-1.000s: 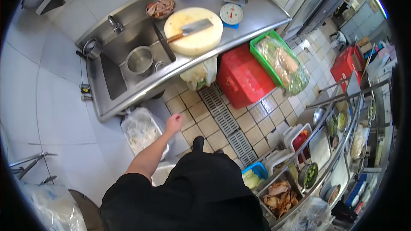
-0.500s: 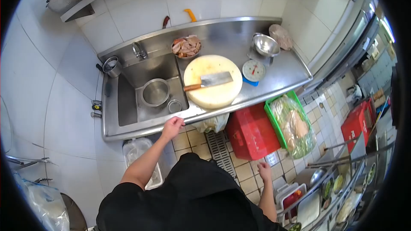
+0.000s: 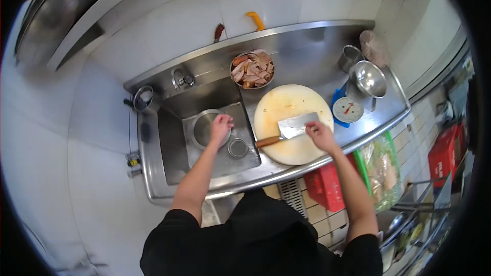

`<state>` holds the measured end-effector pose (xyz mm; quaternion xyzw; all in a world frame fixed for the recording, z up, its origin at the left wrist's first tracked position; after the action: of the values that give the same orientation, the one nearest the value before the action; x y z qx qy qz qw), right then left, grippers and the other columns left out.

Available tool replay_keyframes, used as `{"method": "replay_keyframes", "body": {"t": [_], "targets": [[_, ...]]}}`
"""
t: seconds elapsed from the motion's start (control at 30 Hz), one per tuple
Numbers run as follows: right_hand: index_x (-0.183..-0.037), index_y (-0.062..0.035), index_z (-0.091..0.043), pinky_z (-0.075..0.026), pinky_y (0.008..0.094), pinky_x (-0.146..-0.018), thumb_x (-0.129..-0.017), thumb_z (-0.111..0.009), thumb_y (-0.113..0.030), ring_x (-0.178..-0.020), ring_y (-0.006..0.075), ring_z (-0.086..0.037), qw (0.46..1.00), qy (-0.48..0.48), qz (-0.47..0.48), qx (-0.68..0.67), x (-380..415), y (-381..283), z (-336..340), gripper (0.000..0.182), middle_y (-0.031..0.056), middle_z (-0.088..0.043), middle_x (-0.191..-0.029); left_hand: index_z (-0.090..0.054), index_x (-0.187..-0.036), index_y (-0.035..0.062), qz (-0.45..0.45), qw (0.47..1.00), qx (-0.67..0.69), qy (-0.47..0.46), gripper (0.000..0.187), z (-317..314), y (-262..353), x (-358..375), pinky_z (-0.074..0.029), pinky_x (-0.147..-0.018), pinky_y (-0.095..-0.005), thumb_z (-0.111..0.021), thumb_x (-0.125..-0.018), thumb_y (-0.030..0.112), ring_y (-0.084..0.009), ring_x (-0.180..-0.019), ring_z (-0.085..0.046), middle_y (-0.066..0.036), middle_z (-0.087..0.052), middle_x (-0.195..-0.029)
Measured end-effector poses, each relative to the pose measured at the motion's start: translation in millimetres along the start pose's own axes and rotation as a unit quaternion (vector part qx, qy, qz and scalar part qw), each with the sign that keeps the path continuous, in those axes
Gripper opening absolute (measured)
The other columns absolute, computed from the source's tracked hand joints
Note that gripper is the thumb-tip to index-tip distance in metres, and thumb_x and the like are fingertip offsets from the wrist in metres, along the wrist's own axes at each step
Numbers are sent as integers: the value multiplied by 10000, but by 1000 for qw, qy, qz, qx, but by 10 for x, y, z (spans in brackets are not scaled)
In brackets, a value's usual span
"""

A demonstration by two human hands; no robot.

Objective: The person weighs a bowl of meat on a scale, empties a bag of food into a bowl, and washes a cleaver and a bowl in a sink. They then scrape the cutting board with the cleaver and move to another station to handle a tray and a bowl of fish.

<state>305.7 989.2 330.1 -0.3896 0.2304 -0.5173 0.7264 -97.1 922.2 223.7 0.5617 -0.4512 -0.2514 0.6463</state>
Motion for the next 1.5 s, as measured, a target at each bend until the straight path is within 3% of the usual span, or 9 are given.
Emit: {"method": "replay_keyframes", "body": {"t": [0.17, 0.27, 0.63, 0.73, 1.03, 1.27, 1.3, 1.4, 1.5], "targets": [[-1075, -14, -657, -510, 396, -864, -878, -600, -254, -995, 326, -633, 995, 34, 59, 70, -1646, -357, -232, 317, 163, -636, -1135, -541, -1126, 72, 63, 995, -12, -71, 244, -665, -49, -1198, -535, -667, -273, -544, -982, 269, -182, -849, -678, -58, -646, -1115], [-1147, -1, -602, -471, 441, -941, -886, -565, -262, -1081, 364, -582, 990, 60, 46, 118, -2419, -358, -530, 371, 179, -603, -1192, -481, -1178, 66, 153, 983, 96, -4, 312, -985, -49, -1416, -565, -705, -315, -562, -967, 281, -235, -851, -682, -81, -595, -1192], [-1382, 27, -383, -404, 436, -1047, -828, -607, -253, -1285, 404, -431, 973, 155, 150, 87, -3757, -158, -1220, 660, 270, -450, -1371, -518, -1131, 96, 181, 960, 214, -19, 209, -821, -160, -1920, -592, -749, -420, -517, -926, 131, -249, -884, -647, -82, -618, -1061], [-1409, 11, -362, -400, 423, -1047, -794, -649, -285, -1261, 400, -460, 998, 32, 49, 12, -3941, 39, -1411, 740, 260, -489, -1343, -519, -1141, 96, 158, 975, 157, -26, 206, -623, -90, -2096, -594, -720, -431, -484, -945, 147, -237, -883, -669, -75, -646, -1059], [-1305, -117, -496, -465, 423, -937, -768, -726, -249, -1108, 383, -581, 995, 47, 26, -84, -3448, -110, -1454, 600, 213, -625, -1135, -544, -1121, 31, 114, 984, 134, -18, 196, -319, 8, -1973, -588, -471, -369, -471, -952, 96, -215, -724, -700, -123, -663, -983], [-1293, -131, -608, -489, 394, -866, -941, -560, -353, -980, 369, -622, 991, 122, 10, -60, -2553, -642, -871, 420, 218, -653, -998, -573, -996, -5, 58, 986, 154, -33, 122, -61, 591, -1285, -565, -700, -355, -503, -905, 38, -198, -842, -659, -129, -643, -973], [-1239, -111, -656, -503, 317, -750, -936, -607, -312, -788, 232, -632, 980, 142, 6, -137, -2344, -667, -742, 367, 144, -680, -925, -579, -979, -11, 57, 987, 145, -47, 121, -40, 677, -1165, -557, -703, -343, -509, -883, 14, -194, -825, -653, -121, -639, -956], [-1245, -92, -650, -474, 247, -663, -933, -644, -247, -693, 93, -557, 939, 96, -97, -315, -1507, -852, -244, 348, 43, -670, -857, -601, -976, -21, 59, 989, 106, -84, 171, -318, 1281, -607, -535, -697, -321, -517, -827, -37, -179, -792, -643, -88, -632, -910], [-1121, -56, -711, -450, 251, -625, -934, -659, -230, -677, 64, -528, 928, 163, -57, -329, -671, -860, 137, 261, -19, -610, -751, -628, -1013, -20, 62, 977, 68, -191, 261, -690, 1570, -102, -502, -681, -274, -537, -771, -56, -141, -759, -622, -57, -642, -906]]}}
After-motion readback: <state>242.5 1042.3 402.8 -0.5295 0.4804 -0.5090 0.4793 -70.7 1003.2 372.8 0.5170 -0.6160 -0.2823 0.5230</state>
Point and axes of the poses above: each hand's wrist, its own x-axis away from the middle knuckle, its own z-axis out of the back of the hand, y = z × x, the point moved 5 cm from there along -x, towards the middle knuckle
